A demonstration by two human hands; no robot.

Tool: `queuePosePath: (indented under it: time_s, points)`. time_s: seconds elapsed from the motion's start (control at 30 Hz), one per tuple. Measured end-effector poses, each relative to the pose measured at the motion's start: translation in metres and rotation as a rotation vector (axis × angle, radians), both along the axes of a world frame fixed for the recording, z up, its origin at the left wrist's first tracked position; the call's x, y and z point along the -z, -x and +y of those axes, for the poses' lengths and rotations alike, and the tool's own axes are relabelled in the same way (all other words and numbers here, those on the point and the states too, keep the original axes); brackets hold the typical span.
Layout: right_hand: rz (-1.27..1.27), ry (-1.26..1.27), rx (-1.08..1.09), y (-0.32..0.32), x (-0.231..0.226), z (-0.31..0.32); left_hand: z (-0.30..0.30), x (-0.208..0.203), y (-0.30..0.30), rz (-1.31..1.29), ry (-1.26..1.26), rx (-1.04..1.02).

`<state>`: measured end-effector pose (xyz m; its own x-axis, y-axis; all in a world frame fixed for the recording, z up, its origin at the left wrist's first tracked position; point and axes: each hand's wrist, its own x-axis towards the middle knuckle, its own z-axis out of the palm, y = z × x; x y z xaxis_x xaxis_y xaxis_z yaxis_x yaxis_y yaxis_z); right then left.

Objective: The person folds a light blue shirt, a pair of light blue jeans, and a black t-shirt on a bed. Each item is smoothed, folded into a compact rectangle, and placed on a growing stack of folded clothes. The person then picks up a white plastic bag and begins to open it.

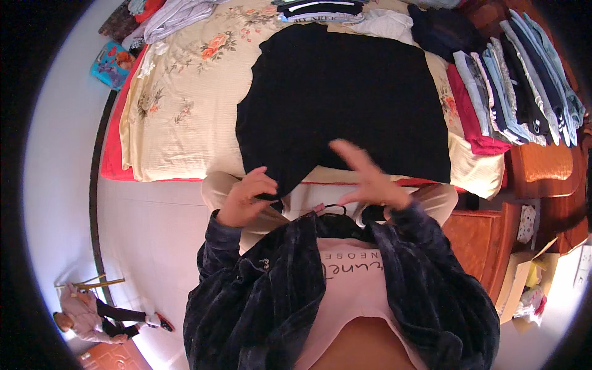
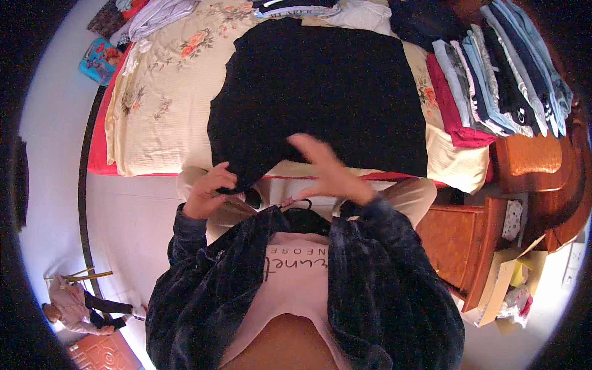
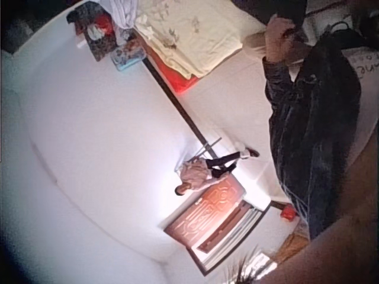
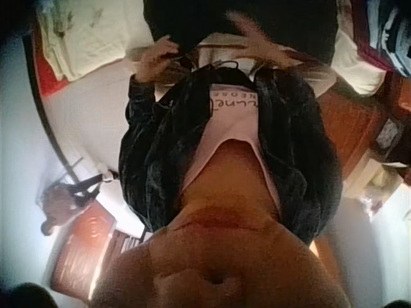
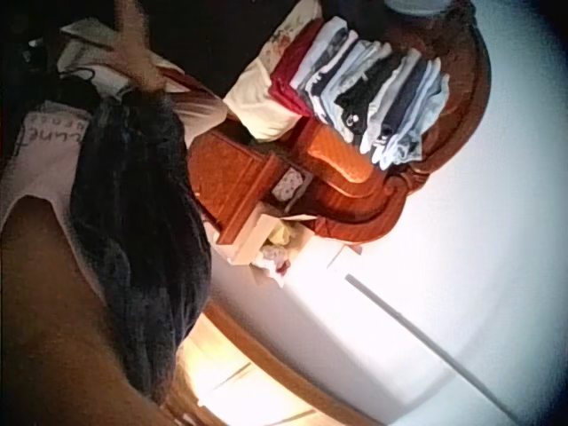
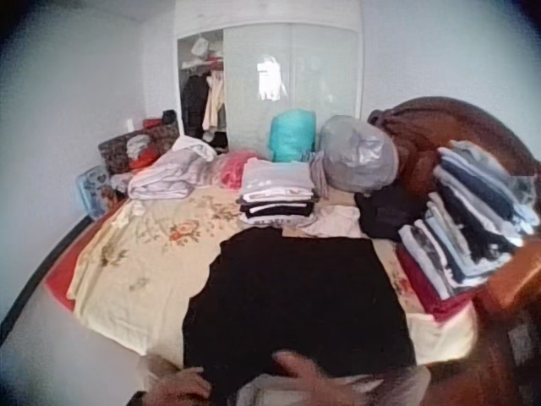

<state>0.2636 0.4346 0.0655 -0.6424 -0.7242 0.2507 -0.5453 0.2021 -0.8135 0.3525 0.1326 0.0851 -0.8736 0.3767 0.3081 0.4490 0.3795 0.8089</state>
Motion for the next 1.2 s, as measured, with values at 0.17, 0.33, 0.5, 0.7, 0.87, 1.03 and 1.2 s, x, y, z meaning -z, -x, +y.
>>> queuePosePath:
  time_s: [0.17,0.33,0.5,0.7,0.87,1.03,1.2]
  points:
    - [0.035,-0.301,-0.268,-0.01,0.014,-0.096,-0.006,-0.005,-0.004,-0.158,0.025,0.052]
    - [0.363,-0.165,-0.15,-0.011,0.014,-0.107,-0.041,-0.014,0.0,-0.32,-0.027,0.052]
    - [0.172,-0.216,-0.125,-0.005,0.024,-0.126,-0.062,-0.016,0.013,-0.476,-0.082,0.233]
    - [0.264,-0.11,-0.164,0.0,0.027,-0.12,-0.087,0.033,0.029,-0.039,0.416,-0.282]
    - [0.232,-0.032,-0.165,-0.004,0.012,-0.123,-0.11,0.091,0.062,0.014,0.428,-0.343]
    - [0.184,-0.054,-0.209,0.0,0.016,-0.117,-0.197,0.126,0.148,-0.373,-0.118,-0.799]
    - [0.151,-0.05,-0.222,-0.002,0.014,-0.118,-0.157,0.134,0.217,-0.258,0.352,-0.703]
